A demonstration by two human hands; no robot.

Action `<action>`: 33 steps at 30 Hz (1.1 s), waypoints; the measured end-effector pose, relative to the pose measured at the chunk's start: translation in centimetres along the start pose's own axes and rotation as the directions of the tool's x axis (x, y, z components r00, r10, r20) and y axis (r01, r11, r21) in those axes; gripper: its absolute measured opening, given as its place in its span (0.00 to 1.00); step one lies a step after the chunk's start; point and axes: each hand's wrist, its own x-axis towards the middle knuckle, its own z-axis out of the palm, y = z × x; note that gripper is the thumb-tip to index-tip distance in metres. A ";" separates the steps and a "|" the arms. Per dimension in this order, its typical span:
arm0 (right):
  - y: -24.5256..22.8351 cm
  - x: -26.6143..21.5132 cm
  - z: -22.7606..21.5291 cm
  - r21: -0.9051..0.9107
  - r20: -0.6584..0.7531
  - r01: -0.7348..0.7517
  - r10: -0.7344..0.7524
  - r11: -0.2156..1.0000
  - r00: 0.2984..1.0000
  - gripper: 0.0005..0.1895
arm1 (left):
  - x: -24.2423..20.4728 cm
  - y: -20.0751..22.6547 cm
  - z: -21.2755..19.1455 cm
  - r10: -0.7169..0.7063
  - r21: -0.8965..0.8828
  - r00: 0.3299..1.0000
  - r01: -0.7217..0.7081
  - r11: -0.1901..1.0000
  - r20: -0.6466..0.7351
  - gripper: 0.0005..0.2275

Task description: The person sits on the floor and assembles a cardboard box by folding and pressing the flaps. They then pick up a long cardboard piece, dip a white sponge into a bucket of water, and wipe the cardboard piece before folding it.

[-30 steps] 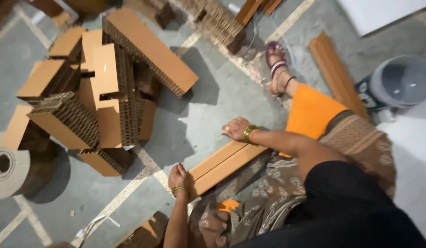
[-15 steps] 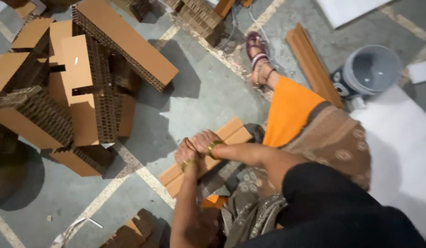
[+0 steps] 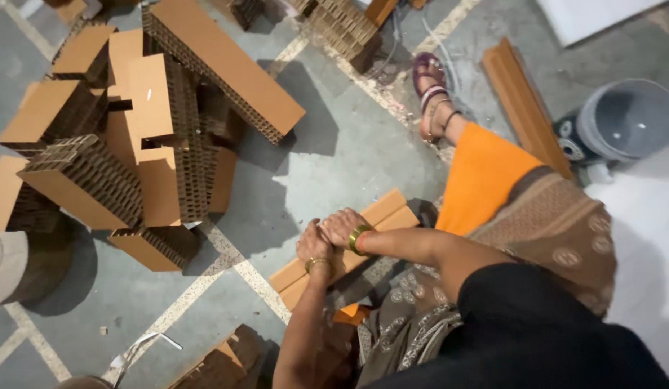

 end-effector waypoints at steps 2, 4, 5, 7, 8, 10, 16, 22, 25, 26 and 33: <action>-0.4 -0.1 -0.7 0.017 -0.009 -0.035 0.035 0.999 0.999 0.21 | -0.5 -0.1 -0.4 -0.007 0.003 1.000 0.007 1.000 -0.014 0.14; -0.6 -0.2 -1.2 0.017 0.081 -0.047 0.046 0.999 0.996 0.21 | -0.7 0.1 -0.8 0.002 0.035 0.999 -0.001 0.999 -0.039 0.15; -0.4 0.0 -1.4 0.018 0.131 -0.054 0.051 0.998 0.990 0.21 | -0.3 0.3 -0.9 -0.001 0.024 0.999 0.002 1.000 -0.048 0.15; 0.7 -0.1 -1.7 -0.019 0.104 -0.080 0.082 0.997 0.991 0.24 | -0.6 -1.5 -2.7 -0.026 0.044 1.000 0.027 0.999 -0.015 0.15; 2.4 -0.2 -2.5 -0.003 0.156 -0.131 0.130 0.991 0.979 0.23 | -0.5 -2.0 -3.6 -0.038 0.068 0.999 0.036 0.997 0.020 0.15; 5.7 -0.8 -4.1 0.005 0.148 -0.185 0.182 0.983 0.972 0.22 | -3.0 -5.2 -6.7 -0.423 -0.624 0.845 0.530 0.574 0.328 0.15; 10.5 -2.7 -5.0 -0.070 -0.040 -0.101 0.099 0.992 0.994 0.18 | -3.2 -8.9 -7.6 -0.287 -0.107 0.952 0.276 0.955 -0.103 0.16; 12.0 -2.3 -2.6 -0.119 -0.185 -0.046 0.023 0.992 0.982 0.15 | -2.1 -10.7 -7.0 -0.307 -0.131 0.951 0.302 0.944 -0.017 0.16; 11.9 -3.1 -0.9 -0.109 -0.217 -0.059 0.034 0.992 0.976 0.15 | -2.5 -10.7 -7.5 -0.302 -0.179 0.953 0.294 0.939 -0.017 0.16; 12.4 -2.6 -1.1 -0.092 -0.220 -0.057 0.035 0.994 0.975 0.16 | -2.2 -10.4 -7.3 -0.285 -0.213 0.958 0.270 0.939 -0.042 0.16; 10.8 -2.4 -4.3 -0.080 -0.115 -0.106 0.096 0.991 0.989 0.21 | -2.5 -10.5 -7.3 -0.220 -0.038 0.968 0.217 0.975 -0.123 0.15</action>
